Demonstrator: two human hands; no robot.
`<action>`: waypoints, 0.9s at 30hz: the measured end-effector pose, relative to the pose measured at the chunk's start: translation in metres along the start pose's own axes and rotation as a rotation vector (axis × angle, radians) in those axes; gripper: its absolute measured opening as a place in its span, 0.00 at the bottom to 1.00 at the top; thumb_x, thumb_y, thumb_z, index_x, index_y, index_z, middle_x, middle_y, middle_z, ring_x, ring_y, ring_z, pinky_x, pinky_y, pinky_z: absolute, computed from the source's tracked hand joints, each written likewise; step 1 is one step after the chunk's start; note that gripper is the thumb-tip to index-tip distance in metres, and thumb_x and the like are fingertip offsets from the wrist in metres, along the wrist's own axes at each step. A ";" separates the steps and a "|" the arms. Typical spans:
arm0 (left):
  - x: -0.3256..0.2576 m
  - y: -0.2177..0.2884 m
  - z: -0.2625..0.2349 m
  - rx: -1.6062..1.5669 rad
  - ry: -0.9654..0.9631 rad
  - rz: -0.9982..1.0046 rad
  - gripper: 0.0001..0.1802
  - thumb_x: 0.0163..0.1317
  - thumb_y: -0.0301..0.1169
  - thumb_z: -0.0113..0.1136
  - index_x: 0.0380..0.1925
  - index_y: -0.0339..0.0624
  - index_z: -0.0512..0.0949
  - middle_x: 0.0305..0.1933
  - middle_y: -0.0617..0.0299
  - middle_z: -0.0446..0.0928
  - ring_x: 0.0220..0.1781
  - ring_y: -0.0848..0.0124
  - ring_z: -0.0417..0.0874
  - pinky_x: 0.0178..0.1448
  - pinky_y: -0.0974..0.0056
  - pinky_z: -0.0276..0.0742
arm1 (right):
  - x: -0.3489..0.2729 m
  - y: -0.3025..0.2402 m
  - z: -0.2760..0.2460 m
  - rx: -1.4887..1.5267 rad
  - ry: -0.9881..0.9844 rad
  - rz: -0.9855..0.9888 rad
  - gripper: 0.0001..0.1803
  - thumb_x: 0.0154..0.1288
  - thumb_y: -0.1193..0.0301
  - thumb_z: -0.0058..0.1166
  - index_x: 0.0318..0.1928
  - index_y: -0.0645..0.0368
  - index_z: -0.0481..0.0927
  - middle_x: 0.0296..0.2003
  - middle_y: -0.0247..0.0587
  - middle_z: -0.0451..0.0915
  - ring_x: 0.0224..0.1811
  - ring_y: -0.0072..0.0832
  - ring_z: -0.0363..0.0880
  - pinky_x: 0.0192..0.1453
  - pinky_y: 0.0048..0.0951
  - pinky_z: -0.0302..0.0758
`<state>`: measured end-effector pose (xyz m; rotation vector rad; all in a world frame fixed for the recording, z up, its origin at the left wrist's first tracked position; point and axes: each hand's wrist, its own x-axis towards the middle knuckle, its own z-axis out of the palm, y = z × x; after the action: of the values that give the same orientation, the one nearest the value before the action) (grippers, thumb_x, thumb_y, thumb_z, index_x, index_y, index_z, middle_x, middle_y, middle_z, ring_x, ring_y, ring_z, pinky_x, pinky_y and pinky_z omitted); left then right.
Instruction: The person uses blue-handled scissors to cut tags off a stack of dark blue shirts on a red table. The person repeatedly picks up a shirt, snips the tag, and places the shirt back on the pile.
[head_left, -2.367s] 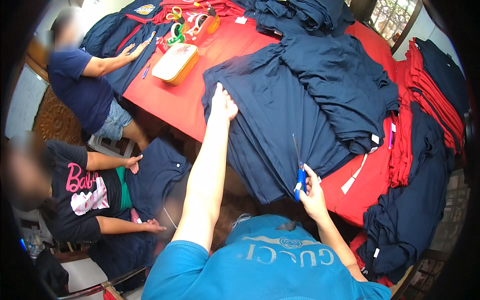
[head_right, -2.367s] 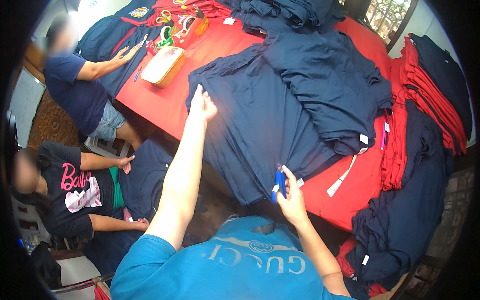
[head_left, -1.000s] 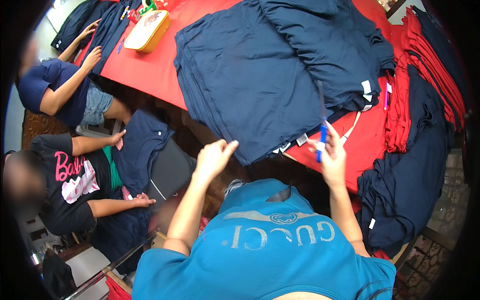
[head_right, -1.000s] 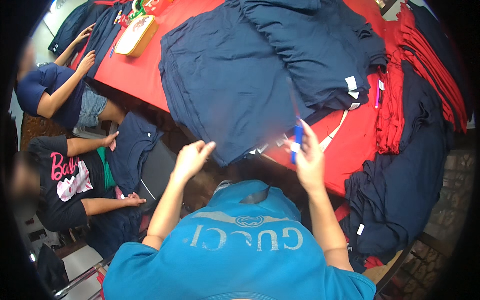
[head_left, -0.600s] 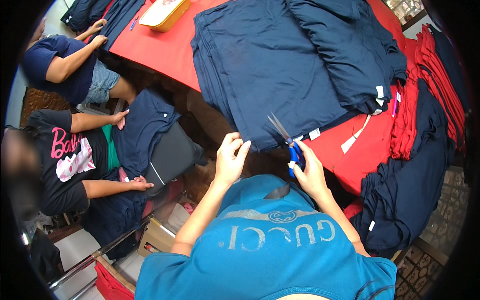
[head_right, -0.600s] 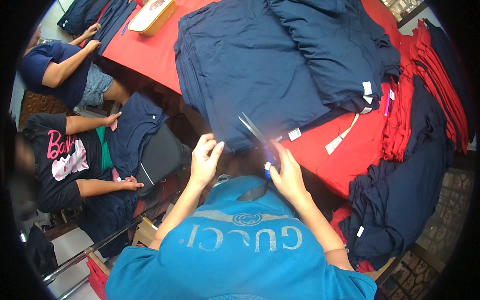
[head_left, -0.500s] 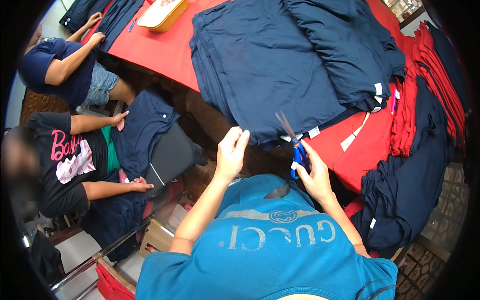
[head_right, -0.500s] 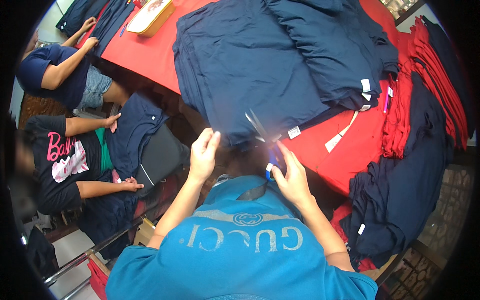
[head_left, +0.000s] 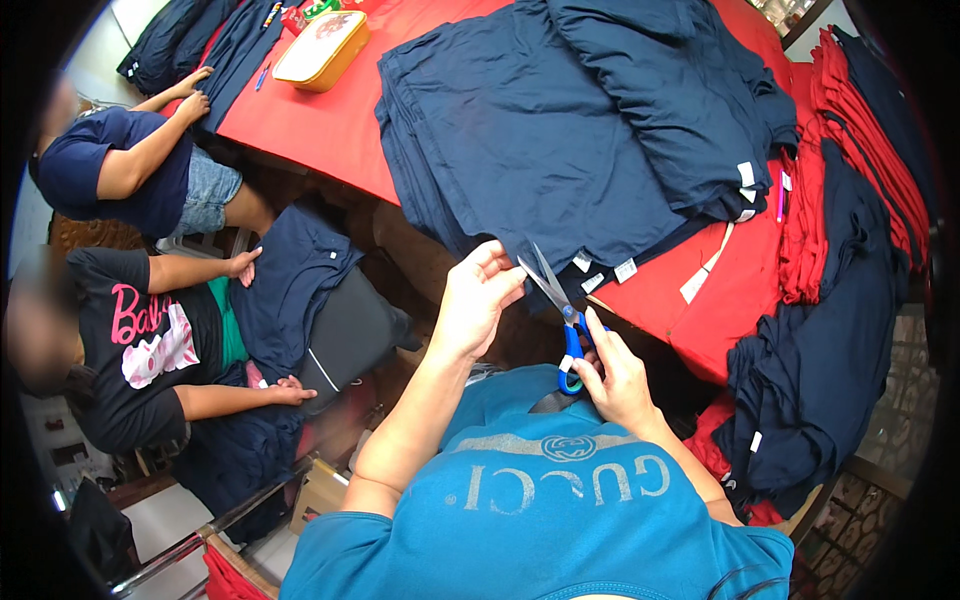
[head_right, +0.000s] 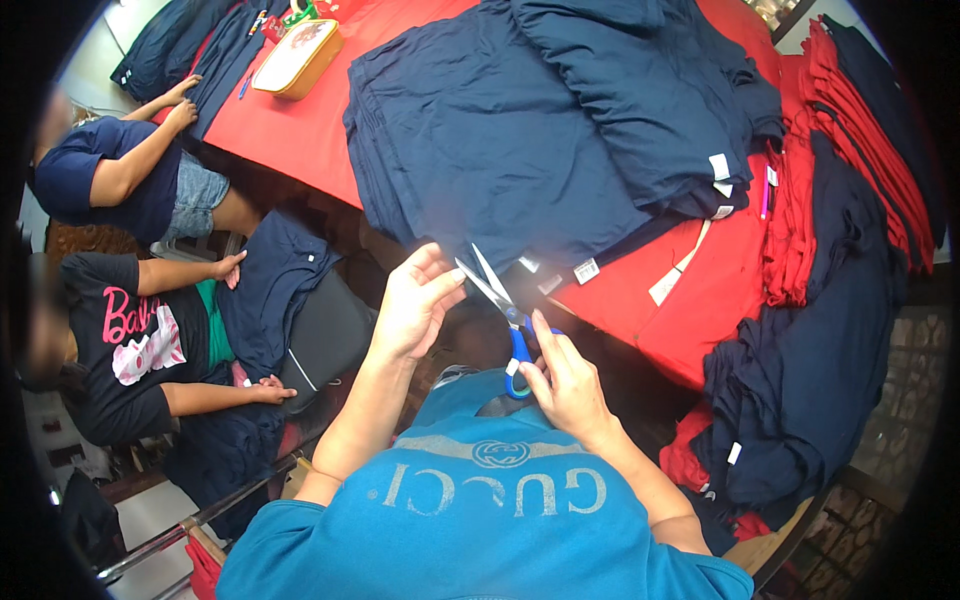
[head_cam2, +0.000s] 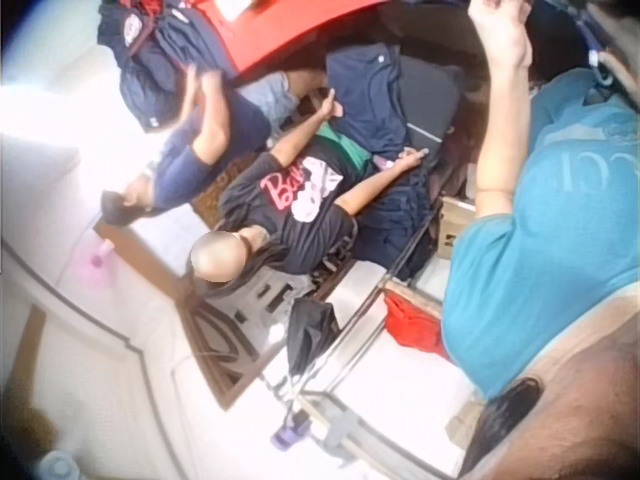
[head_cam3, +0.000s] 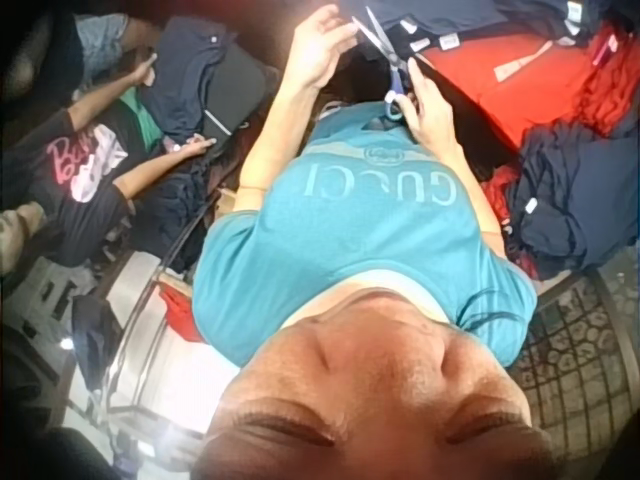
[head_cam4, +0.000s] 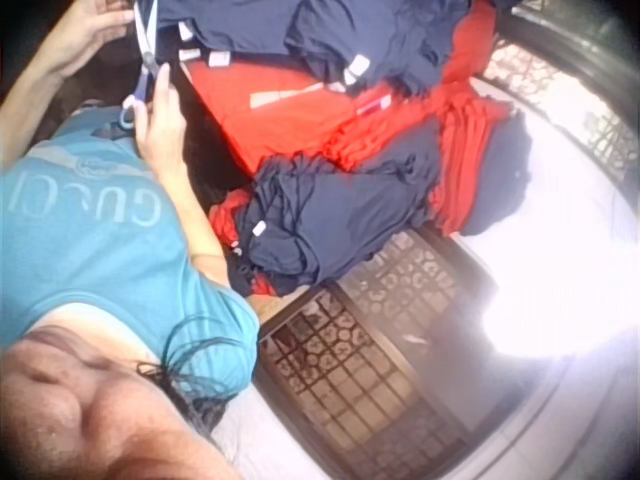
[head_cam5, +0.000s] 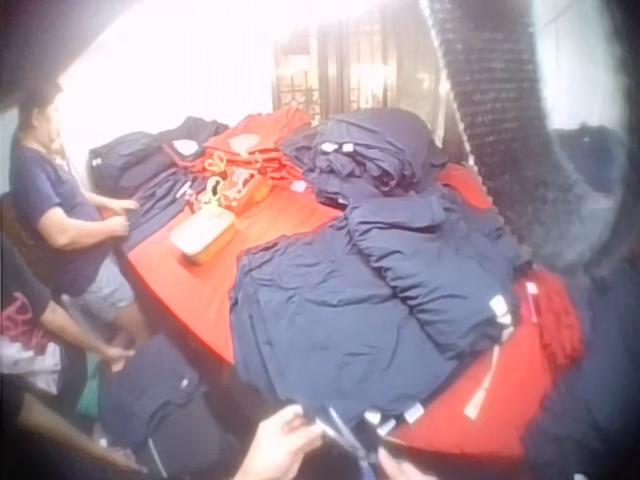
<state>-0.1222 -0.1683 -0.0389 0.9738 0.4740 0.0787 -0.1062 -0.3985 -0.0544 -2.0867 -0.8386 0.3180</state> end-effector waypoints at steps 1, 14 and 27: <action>0.000 -0.001 0.000 0.001 -0.007 0.005 0.13 0.63 0.22 0.60 0.47 0.41 0.74 0.46 0.62 0.79 0.44 0.78 0.80 0.47 0.71 0.78 | 0.001 -0.001 0.000 0.001 0.009 -0.015 0.37 0.60 0.78 0.61 0.69 0.64 0.63 0.37 0.46 0.76 0.28 0.31 0.80 0.32 0.29 0.78; -0.002 -0.007 -0.001 0.004 -0.020 0.018 0.15 0.63 0.22 0.61 0.49 0.39 0.74 0.45 0.62 0.79 0.41 0.77 0.80 0.45 0.72 0.79 | -0.006 -0.005 -0.004 0.229 -0.046 0.114 0.32 0.65 0.77 0.56 0.69 0.63 0.64 0.43 0.50 0.79 0.37 0.34 0.80 0.44 0.27 0.77; -0.004 -0.001 0.002 0.051 -0.009 0.013 0.18 0.62 0.24 0.62 0.53 0.38 0.75 0.45 0.62 0.80 0.45 0.77 0.80 0.48 0.72 0.76 | -0.011 -0.002 -0.011 1.066 -0.236 0.519 0.29 0.69 0.77 0.50 0.70 0.62 0.64 0.45 0.44 0.80 0.39 0.22 0.78 0.46 0.24 0.76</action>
<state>-0.1250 -0.1712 -0.0377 1.0271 0.4635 0.0737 -0.1097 -0.4115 -0.0471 -1.2086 -0.1233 1.0432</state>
